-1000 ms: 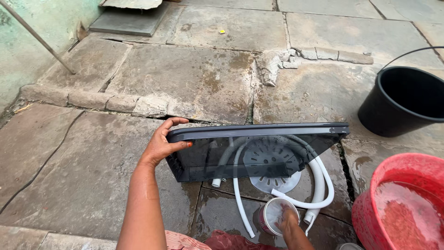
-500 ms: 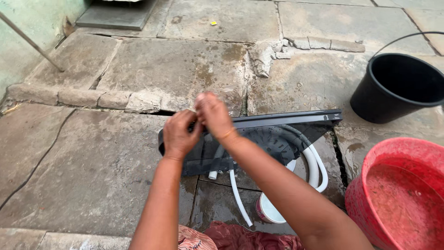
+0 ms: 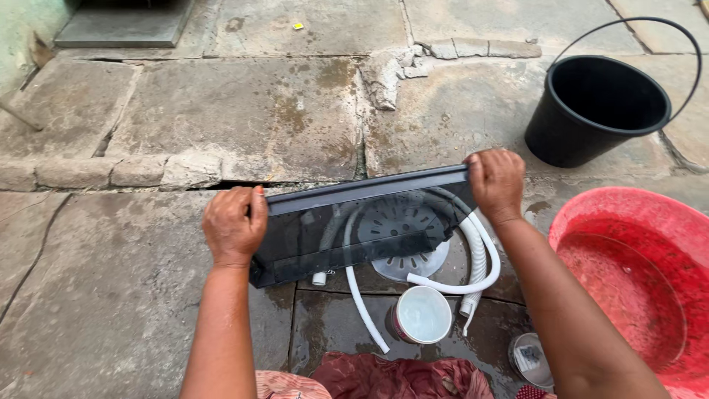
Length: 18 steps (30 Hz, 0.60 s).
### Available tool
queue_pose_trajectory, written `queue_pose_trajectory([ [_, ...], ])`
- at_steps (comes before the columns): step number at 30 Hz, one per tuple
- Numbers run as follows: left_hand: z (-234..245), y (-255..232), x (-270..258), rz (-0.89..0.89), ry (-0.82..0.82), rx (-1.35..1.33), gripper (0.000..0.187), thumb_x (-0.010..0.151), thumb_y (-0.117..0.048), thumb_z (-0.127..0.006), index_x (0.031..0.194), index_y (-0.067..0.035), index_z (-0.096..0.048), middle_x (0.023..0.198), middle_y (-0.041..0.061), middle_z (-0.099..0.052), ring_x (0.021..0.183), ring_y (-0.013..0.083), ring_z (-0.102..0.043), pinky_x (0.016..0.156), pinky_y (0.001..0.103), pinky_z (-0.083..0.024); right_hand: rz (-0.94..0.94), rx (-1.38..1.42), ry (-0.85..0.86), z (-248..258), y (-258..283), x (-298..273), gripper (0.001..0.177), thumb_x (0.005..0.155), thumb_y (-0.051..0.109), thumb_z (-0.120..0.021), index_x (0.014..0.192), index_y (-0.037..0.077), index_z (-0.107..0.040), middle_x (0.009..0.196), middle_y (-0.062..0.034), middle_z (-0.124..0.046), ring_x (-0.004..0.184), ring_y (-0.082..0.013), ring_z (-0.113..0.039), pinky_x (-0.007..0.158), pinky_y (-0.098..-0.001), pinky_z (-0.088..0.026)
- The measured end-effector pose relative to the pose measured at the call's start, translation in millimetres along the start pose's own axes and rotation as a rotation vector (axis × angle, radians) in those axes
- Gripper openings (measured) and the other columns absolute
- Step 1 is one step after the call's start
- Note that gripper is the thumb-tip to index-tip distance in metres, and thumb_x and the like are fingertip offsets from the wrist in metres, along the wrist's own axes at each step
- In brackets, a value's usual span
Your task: The person washes a large black plastic appliance lid with soapy water, scrubbing different sides of the lid by hand and using a small cup to pour water over the surfaces.
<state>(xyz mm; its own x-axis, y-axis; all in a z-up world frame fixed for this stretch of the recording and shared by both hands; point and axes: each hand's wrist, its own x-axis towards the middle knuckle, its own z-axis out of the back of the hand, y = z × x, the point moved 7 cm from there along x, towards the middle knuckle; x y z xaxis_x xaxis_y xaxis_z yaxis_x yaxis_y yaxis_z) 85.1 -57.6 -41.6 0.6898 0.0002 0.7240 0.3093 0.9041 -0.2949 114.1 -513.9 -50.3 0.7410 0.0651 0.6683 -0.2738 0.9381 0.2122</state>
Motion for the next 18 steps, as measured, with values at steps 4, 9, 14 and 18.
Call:
queue_pose_trajectory([
  [4, -6, -6, -2, 0.029, 0.013, 0.038, 0.031, 0.105, -0.028, -0.062, 0.082, -0.008, -0.070, 0.084, 0.007, -0.071, 0.083, 0.0278, -0.065, 0.079, 0.043, -0.050, -0.168, 0.304, -0.063, -10, -49, -8, 0.033, 0.116, 0.029, -0.043, 0.107, 0.009, -0.068, 0.104, -0.0091, -0.067, 0.104, -0.0278, -0.060, 0.098, -0.0433, -0.045],
  [9, -28, -62, 4, -0.190, 0.115, 0.135, 0.036, 0.108, -0.041, -0.053, 0.106, -0.011, -0.074, 0.105, 0.006, -0.074, 0.099, 0.0247, -0.066, 0.093, 0.046, -0.046, -0.479, 1.081, -0.230, -55, -82, -37, 0.042, 0.112, 0.042, -0.042, 0.129, 0.006, -0.057, 0.123, -0.0075, -0.068, 0.120, -0.0181, -0.059, 0.110, -0.0333, -0.041],
  [14, -65, -146, 10, -0.336, 0.300, 0.138, 0.059, 0.099, -0.063, -0.051, 0.123, -0.012, -0.070, 0.106, 0.009, -0.070, 0.097, 0.0244, -0.064, 0.089, 0.045, -0.045, -1.138, 1.301, -0.376, -120, -122, -155, 0.047, 0.111, 0.048, -0.041, 0.127, 0.008, -0.059, 0.111, 0.0010, -0.061, 0.107, -0.0144, -0.056, 0.095, -0.0355, -0.047],
  [18, -68, -162, 25, -0.345, 0.219, 0.097, 0.059, 0.093, -0.062, -0.057, 0.127, -0.016, -0.070, 0.103, 0.006, -0.068, 0.094, 0.0252, -0.062, 0.084, 0.044, -0.043, -1.510, 1.223, -0.060, -184, -67, -320, 0.030, 0.111, 0.026, -0.042, 0.100, 0.007, -0.063, 0.082, -0.0022, -0.065, 0.075, -0.0145, -0.061, 0.070, -0.0309, -0.049],
])
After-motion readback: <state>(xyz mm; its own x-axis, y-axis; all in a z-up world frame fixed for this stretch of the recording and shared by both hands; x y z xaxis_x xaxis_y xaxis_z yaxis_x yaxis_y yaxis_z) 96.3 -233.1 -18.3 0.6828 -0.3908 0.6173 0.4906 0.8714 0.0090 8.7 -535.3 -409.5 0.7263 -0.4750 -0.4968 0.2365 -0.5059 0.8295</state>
